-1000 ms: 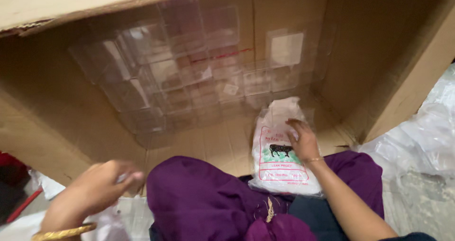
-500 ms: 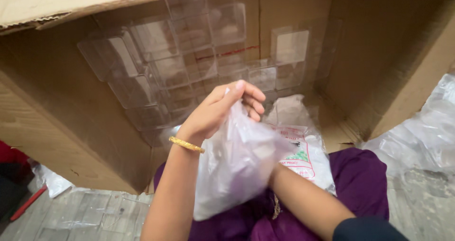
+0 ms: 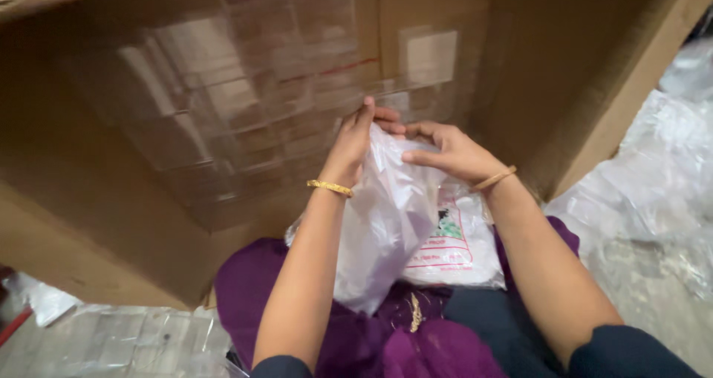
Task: The person sits on the floor inside a large cardboard box, placing clear plastic containers into a printed plastic bag. They open the bag, insert containers one at a time, and gather the bag opening as they fill it.
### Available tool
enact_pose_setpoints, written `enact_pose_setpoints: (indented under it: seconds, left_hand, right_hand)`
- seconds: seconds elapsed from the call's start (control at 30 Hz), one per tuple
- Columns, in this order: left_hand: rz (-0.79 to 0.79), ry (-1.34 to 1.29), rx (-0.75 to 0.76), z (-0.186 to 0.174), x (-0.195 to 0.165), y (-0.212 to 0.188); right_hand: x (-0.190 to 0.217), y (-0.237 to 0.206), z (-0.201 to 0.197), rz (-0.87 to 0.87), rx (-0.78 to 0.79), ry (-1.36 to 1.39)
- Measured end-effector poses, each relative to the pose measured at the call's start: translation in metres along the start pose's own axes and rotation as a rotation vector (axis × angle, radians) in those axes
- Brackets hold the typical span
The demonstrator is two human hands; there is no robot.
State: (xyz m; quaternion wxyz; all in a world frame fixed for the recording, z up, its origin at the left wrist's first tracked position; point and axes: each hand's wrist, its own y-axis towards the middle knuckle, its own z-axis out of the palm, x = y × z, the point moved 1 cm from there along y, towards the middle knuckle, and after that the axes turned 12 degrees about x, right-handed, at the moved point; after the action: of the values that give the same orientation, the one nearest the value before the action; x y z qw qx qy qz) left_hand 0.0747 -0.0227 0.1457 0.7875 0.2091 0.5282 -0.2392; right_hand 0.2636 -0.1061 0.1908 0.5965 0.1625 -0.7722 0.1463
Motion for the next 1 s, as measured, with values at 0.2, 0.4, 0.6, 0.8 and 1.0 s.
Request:
enact_pose_setpoints:
  seconds: [0.2, 0.4, 0.6, 0.8, 1.0]
  left_hand:
    - [-0.033, -0.121, 0.171, 0.008, 0.022, -0.008]
    - [0.028, -0.180, 0.053, 0.020, 0.057, -0.018]
    - [0.113, -0.066, -0.055, 0.044, 0.103, -0.021]
    - [0.020, 0.086, -0.076, 0.050, 0.126, -0.025]
    - [-0.226, 0.053, 0.014, 0.043, 0.151, -0.038]
  right_hand:
    - [-0.039, -0.016, -0.007, 0.118, -0.235, 0.107]
    - [-0.074, -0.037, -0.015, 0.026, -0.434, 0.210]
    - [-0.101, -0.071, 0.012, -0.010, -0.582, -0.002]
    - [-0.109, -0.089, 0.023, 0.120, -0.578, -0.115]
    - [-0.127, -0.098, 0.027, 0.071, -0.612, -0.117]
